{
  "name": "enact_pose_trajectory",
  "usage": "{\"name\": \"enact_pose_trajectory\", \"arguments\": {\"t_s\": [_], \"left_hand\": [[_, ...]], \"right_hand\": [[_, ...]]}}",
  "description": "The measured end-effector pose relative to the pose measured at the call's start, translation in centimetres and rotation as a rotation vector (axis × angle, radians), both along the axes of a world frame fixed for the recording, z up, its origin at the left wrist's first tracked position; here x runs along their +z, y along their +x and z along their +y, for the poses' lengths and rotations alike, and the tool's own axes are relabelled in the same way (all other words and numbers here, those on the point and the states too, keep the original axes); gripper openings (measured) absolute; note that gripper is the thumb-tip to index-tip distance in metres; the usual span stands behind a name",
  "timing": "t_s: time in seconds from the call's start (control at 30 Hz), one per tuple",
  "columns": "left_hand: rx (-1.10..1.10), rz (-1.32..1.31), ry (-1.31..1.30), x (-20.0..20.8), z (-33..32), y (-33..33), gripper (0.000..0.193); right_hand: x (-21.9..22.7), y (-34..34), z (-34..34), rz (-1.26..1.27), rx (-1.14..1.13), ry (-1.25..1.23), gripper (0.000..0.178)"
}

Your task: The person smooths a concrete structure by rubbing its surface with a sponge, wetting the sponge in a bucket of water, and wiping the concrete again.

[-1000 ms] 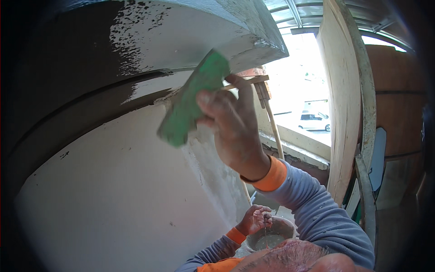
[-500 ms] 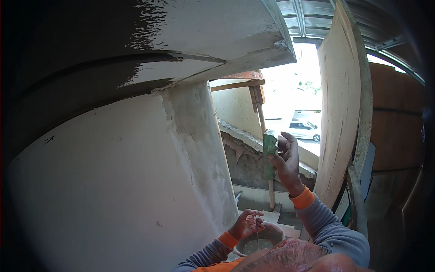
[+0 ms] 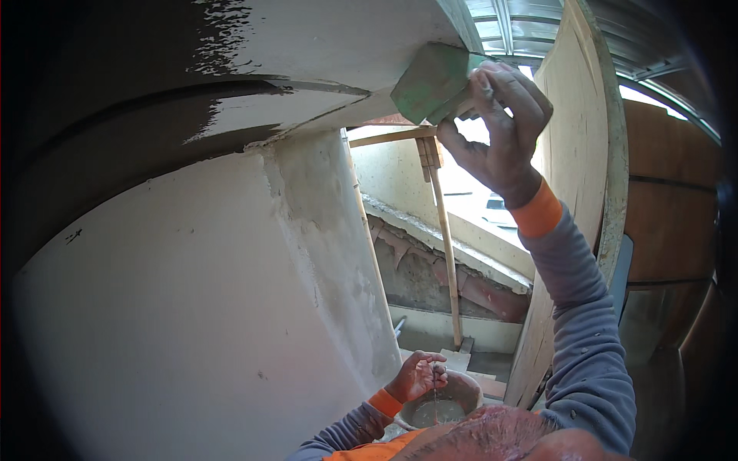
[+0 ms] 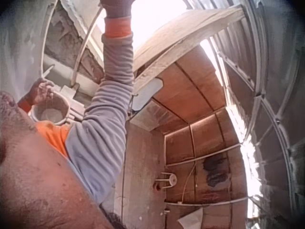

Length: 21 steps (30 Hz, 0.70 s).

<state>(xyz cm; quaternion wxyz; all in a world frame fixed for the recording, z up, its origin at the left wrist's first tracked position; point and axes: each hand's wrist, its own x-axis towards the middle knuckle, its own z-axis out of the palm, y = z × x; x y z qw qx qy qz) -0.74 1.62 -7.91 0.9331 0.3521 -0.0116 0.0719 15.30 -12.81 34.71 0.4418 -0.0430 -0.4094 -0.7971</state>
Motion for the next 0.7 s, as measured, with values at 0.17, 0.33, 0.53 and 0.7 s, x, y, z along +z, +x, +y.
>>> {"name": "enact_pose_trajectory", "arguments": {"t_s": [0.17, 0.33, 0.53, 0.7], "left_hand": [[0.017, 0.053, -0.011, 0.5, -0.6, 0.0, 0.044], [-0.001, 0.014, -0.012, 0.0, 0.0, 0.2, 0.045], [0.007, 0.017, 0.018, 0.2, 0.2, 0.2, 0.046], [-0.019, -0.012, -0.002, -0.1, 0.7, 0.3, 0.046]], "right_hand": [[-1.9, 2.5, 3.5, 0.132, -0.142, -0.269, 0.061], [-1.4, 0.7, 0.6, 0.071, 0.051, -0.311, 0.067], [-1.6, 3.6, 3.9, 0.121, -0.158, -0.244, 0.078], [-4.5, 3.9, 4.0, 0.209, -0.013, -0.449, 0.078]]}}
